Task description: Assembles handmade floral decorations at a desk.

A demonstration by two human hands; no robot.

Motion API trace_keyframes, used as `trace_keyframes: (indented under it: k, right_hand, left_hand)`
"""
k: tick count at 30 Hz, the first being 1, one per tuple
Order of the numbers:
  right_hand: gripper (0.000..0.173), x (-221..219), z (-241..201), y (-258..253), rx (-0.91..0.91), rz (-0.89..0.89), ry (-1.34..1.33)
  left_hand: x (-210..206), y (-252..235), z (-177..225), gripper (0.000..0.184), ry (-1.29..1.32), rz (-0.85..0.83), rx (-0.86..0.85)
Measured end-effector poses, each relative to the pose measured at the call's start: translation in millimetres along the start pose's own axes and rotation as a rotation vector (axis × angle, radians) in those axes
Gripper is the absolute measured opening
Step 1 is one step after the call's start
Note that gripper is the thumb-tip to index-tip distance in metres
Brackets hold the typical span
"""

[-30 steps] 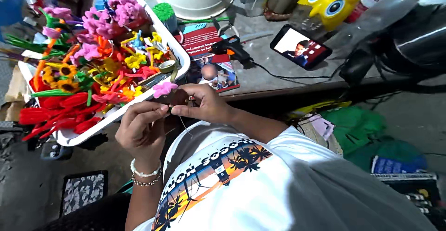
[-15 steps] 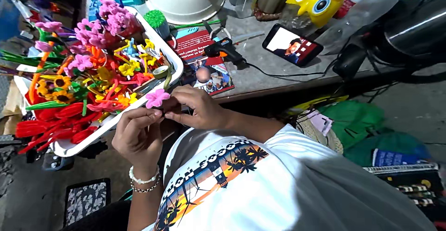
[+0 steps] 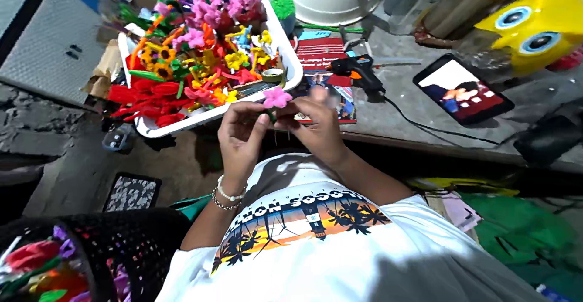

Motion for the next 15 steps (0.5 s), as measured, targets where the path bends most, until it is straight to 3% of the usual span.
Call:
trace_keyframes:
  k: [10, 15]
  right_hand:
    - [0.015, -1, 1, -1, -0.092, -0.064, -0.168]
    - [0.016, -2, 6, 0, -0.166, -0.046, -0.283]
  left_hand:
    - [-2, 0, 18, 0.024, -0.304, -0.053, -0.083]
    - [-6, 0, 16, 0.031, -0.266, -0.051, -0.117]
Point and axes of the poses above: each hand's wrist, its own y-axis away from the middle knuckle, its own x-axis out of the back of the hand, z = x × y, the point moved 7 cm from there along -y, towards the middle knuckle, and after that the axes turned 1 degree about y, right-handed, at the moved point
